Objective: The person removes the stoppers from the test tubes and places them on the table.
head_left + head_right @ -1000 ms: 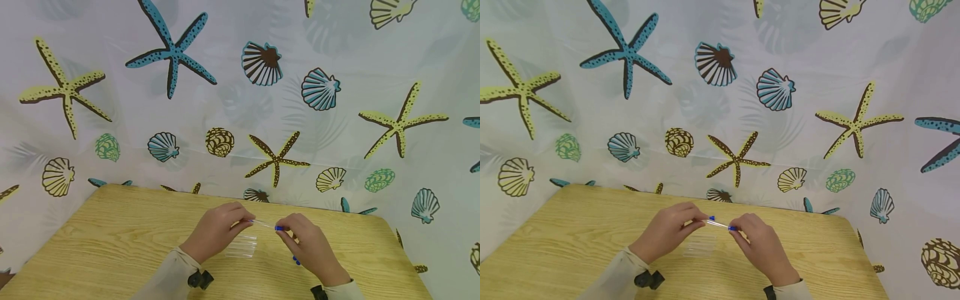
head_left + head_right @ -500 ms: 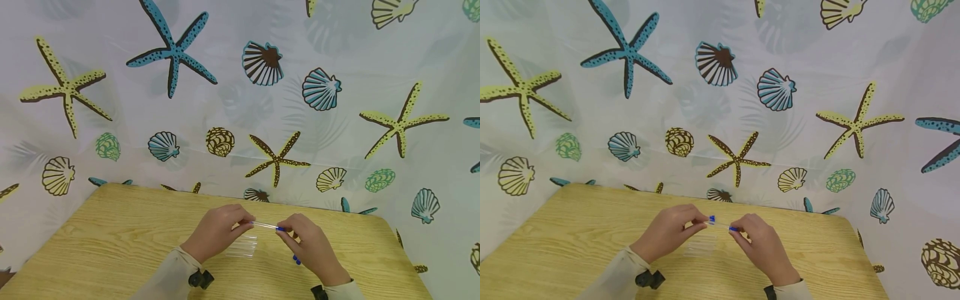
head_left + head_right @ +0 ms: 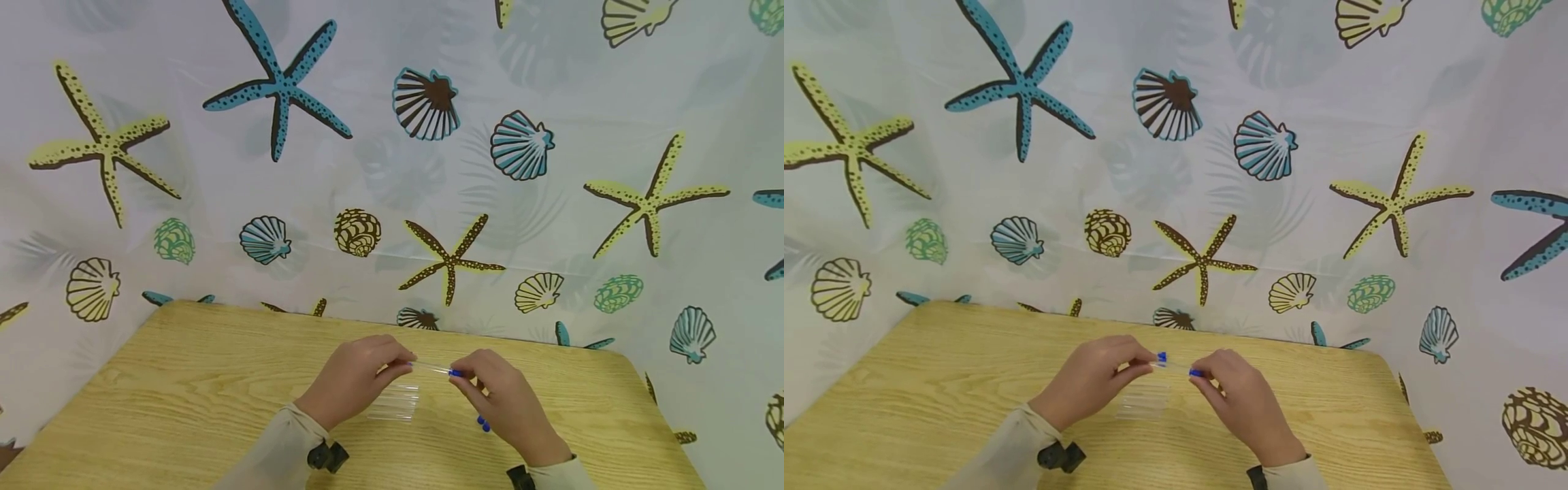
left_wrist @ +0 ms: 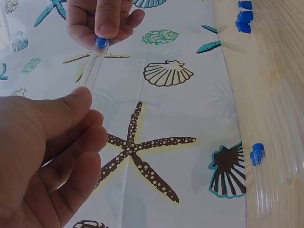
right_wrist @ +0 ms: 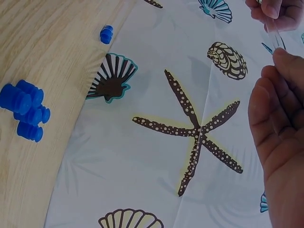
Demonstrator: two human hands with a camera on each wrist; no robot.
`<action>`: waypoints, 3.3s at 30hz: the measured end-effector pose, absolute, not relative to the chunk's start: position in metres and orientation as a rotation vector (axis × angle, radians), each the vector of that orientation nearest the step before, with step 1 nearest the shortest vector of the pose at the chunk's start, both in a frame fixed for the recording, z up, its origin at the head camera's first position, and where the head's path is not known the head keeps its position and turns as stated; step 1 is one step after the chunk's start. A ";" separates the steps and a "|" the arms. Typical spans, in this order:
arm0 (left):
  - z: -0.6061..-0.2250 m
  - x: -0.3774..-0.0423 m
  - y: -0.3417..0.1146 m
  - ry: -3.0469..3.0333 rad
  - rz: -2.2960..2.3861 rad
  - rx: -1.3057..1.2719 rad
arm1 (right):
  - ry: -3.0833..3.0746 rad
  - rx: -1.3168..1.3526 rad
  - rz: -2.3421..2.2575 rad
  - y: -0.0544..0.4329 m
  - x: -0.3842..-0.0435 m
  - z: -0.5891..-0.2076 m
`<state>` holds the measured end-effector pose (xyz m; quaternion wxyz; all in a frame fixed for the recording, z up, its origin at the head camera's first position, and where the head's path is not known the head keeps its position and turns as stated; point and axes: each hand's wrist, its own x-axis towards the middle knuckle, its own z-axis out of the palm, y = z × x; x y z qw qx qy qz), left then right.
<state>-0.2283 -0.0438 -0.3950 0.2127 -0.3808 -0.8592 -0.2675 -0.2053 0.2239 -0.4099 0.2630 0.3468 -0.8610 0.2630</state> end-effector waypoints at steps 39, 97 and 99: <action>-0.399 -0.231 -0.044 -2.435 -0.737 -1.038 | -2.353 0.912 0.678 0.222 -0.205 -0.411; -0.408 -0.244 -0.057 -2.549 -0.853 -0.884 | -2.475 0.529 0.714 0.238 -0.215 -0.417; -0.409 -0.246 -0.057 -2.569 -0.853 -0.866 | -2.488 0.519 0.721 0.239 -0.216 -0.418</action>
